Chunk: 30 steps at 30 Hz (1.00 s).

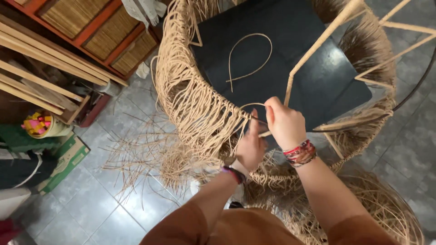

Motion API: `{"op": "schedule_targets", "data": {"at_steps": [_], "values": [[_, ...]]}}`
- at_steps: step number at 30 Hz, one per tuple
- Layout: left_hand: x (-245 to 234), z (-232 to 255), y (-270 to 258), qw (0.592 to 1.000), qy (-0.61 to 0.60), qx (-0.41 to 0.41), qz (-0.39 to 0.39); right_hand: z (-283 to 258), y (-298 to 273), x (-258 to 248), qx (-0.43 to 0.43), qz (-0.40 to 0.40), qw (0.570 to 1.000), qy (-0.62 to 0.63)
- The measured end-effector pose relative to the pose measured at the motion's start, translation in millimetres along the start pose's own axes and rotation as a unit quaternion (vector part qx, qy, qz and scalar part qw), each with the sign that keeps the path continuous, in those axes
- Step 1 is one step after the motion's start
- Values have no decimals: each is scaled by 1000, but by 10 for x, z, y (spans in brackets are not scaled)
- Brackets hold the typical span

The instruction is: Weaving natural fiber strands onto a frame to create a lamp shade.

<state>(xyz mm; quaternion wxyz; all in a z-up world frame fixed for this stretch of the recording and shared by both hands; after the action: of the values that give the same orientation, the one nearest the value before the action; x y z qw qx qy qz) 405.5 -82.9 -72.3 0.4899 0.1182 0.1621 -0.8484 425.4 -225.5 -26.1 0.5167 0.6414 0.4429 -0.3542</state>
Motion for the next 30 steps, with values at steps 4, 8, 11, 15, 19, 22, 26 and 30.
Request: {"op": "schedule_targets", "data": {"at_steps": [4, 8, 11, 15, 19, 22, 26, 30], "values": [[255, -571, 232, 968, 218, 10, 125, -76, 79, -14, 6, -176, 977, -123], [277, -542, 113, 945, 253, 65, 195, -38, 164, 59, 61, -296, 948, -99], [257, -414, 12, 945, 253, 117, 170, -80, 172, 59, 76, -293, 948, -103], [879, -1350, 633, 884, 381, 20, 270, -252, 47, -49, 37, -292, 953, -76], [608, -1022, 387, 943, 255, 60, 203, -475, -349, -160, -35, -94, 993, 59], [337, -478, 216, 966, 164, 57, 190, -364, -273, -134, -21, -32, 996, 76], [481, -698, 439, 956, 185, 95, 205, -173, -54, 128, 26, -139, 990, -27], [512, -660, 603, 967, 191, -24, 165, -80, -125, 177, 28, -209, 977, -33]]}}
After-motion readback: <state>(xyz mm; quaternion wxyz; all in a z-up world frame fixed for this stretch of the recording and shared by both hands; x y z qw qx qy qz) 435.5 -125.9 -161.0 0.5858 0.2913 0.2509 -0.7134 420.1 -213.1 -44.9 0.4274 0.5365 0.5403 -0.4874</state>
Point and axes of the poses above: each hand's wrist, its own y-axis towards the middle knuckle, its own x-axis out of the palm, z = x × y, the point moved 1 cm from there along y, towards the middle knuckle, and after that the axes turned 7 degrees about -x, right-handed, at the moved point
